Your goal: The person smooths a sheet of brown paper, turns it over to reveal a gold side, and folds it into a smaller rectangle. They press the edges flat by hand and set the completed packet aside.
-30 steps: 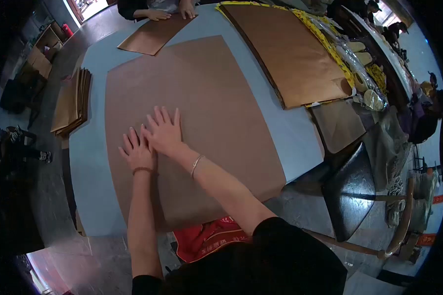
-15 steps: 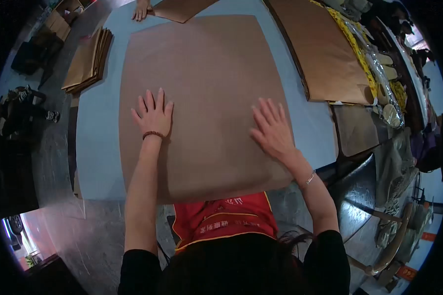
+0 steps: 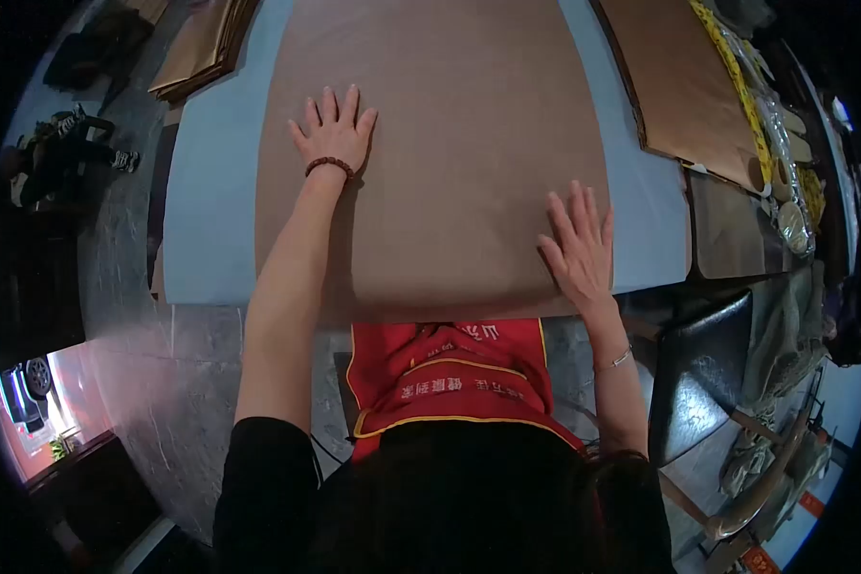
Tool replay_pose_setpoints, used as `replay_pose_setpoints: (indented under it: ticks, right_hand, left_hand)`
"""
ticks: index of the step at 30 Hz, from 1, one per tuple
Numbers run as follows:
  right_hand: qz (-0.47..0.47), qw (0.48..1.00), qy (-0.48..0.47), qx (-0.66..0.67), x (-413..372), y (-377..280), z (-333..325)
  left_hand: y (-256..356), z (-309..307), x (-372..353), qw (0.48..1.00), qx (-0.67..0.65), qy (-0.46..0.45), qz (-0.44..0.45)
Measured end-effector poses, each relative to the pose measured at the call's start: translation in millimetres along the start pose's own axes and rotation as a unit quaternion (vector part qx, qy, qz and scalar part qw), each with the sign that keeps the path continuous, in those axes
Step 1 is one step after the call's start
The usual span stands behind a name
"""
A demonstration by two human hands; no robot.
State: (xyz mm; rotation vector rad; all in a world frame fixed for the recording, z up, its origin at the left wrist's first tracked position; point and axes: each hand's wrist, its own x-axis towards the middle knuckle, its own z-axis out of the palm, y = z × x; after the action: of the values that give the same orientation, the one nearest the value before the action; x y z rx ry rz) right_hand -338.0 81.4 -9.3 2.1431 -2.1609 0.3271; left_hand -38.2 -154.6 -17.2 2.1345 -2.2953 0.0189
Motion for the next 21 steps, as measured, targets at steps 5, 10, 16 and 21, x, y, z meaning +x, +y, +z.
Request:
replay_pose_setpoints:
  ticks: [5, 10, 16, 21]
  right_hand:
    - [-0.044, 0.998, -0.046, -0.023, 5, -2, 10]
    - [-0.050, 0.998, -0.037, -0.011, 7, -4, 4]
    - [-0.047, 0.998, -0.042, 0.013, 7, -2, 4]
    - [-0.040, 0.998, -0.052, 0.017, 9, -2, 4]
  left_hand:
    - [0, -5, -3, 1.000, -0.017, -0.009, -0.002]
    - [1, -5, -3, 1.000, -0.013, -0.006, -0.002]
    - [-11, -10, 3, 0.998, -0.051, -0.036, -0.012]
    - [-66, -43, -64, 0.979, -0.070, 0.029, 0.188]
